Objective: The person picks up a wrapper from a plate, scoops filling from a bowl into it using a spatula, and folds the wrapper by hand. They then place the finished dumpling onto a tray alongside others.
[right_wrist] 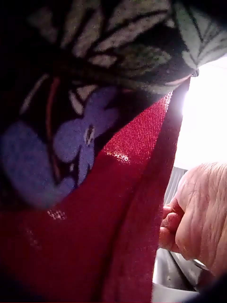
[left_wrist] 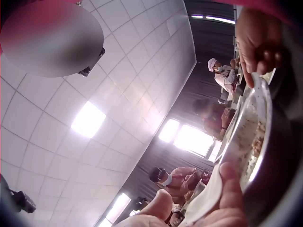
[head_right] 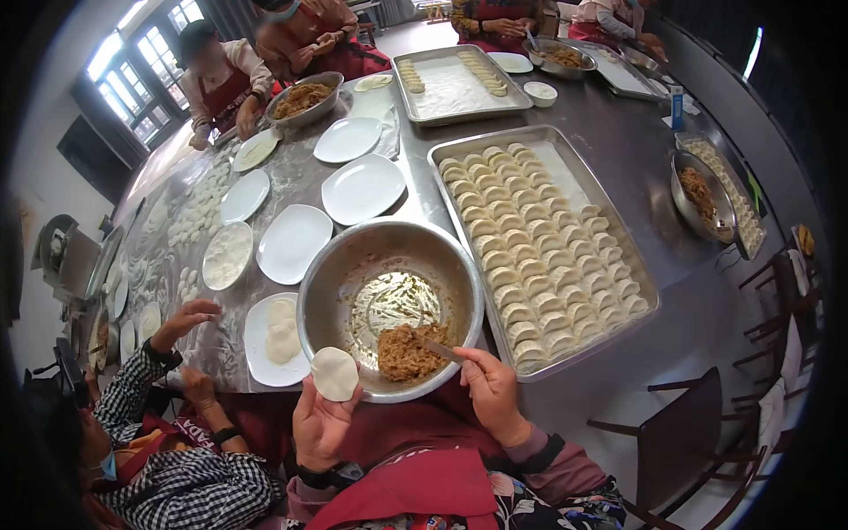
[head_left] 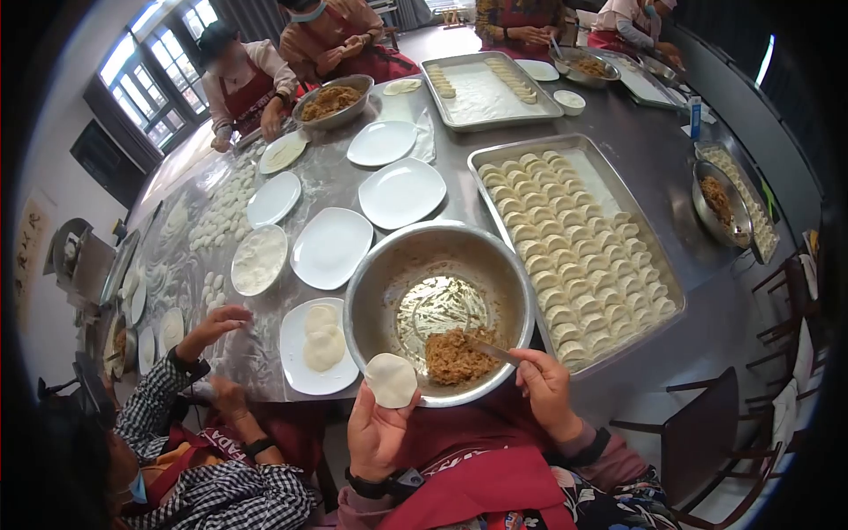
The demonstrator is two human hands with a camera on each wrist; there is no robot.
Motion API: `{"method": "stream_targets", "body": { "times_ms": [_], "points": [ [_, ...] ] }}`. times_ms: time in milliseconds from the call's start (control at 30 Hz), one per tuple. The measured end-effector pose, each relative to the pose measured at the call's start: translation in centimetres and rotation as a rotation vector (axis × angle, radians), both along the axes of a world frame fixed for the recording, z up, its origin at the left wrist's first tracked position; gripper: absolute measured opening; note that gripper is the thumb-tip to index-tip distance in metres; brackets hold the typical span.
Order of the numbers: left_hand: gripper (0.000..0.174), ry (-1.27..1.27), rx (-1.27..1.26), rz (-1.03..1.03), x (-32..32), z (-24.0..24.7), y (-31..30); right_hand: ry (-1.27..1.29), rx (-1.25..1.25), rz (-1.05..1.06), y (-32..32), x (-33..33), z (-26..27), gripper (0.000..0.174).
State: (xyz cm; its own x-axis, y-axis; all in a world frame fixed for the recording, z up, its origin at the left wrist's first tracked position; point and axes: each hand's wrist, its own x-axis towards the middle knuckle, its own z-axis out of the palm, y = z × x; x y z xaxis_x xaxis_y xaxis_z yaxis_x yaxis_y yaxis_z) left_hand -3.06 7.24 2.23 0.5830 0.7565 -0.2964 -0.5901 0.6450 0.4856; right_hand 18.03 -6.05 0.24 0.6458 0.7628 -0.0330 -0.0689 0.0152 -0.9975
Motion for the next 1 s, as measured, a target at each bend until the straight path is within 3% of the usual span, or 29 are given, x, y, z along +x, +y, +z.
{"method": "stream_targets", "body": {
  "times_ms": [67,167,233,333,433,533,633,667,733,767,1000],
  "points": [
    [0.043,0.006,0.002,-0.009,0.0,0.1,-0.2,0.041,0.017,-0.014,-0.2,-0.2,-0.3,0.022],
    [0.043,-0.003,0.023,-0.004,-0.1,0.2,0.0,0.261,0.034,-0.02,0.4,0.1,0.0,0.023],
    [0.042,-0.026,0.014,-0.017,-0.2,0.5,0.0,0.569,0.1,-0.078,0.4,0.2,0.4,0.023],
    [0.043,-0.007,0.039,-0.034,-0.2,0.5,-0.1,0.704,0.124,-0.065,0.6,0.6,0.9,0.024],
    [0.048,0.082,0.085,-0.102,0.6,0.8,-0.2,0.708,0.173,-0.024,0.9,0.7,1.9,0.024],
    [0.052,0.017,0.079,-0.151,1.8,1.5,0.1,0.621,0.256,0.076,0.8,0.7,2.5,0.023],
    [0.066,-0.038,0.113,-0.183,3.0,2.1,0.3,-0.275,0.152,0.135,0.0,0.2,4.0,0.02],
    [0.071,-0.068,0.112,-0.203,3.4,2.4,0.3,-0.272,0.152,0.143,0.2,0.2,4.6,0.02],
    [0.065,-0.151,0.072,-0.205,3.7,2.5,0.2,-0.917,0.366,0.245,0.6,0.3,5.4,0.028],
    [0.066,-0.175,0.071,-0.209,3.9,2.5,0.2,-0.991,0.433,0.232,0.9,-0.2,5.1,0.035],
    [0.076,-0.098,0.082,-0.169,4.0,2.2,0.0,-1.326,0.403,0.43,0.5,-1.4,4.2,0.038]
  ]
}}
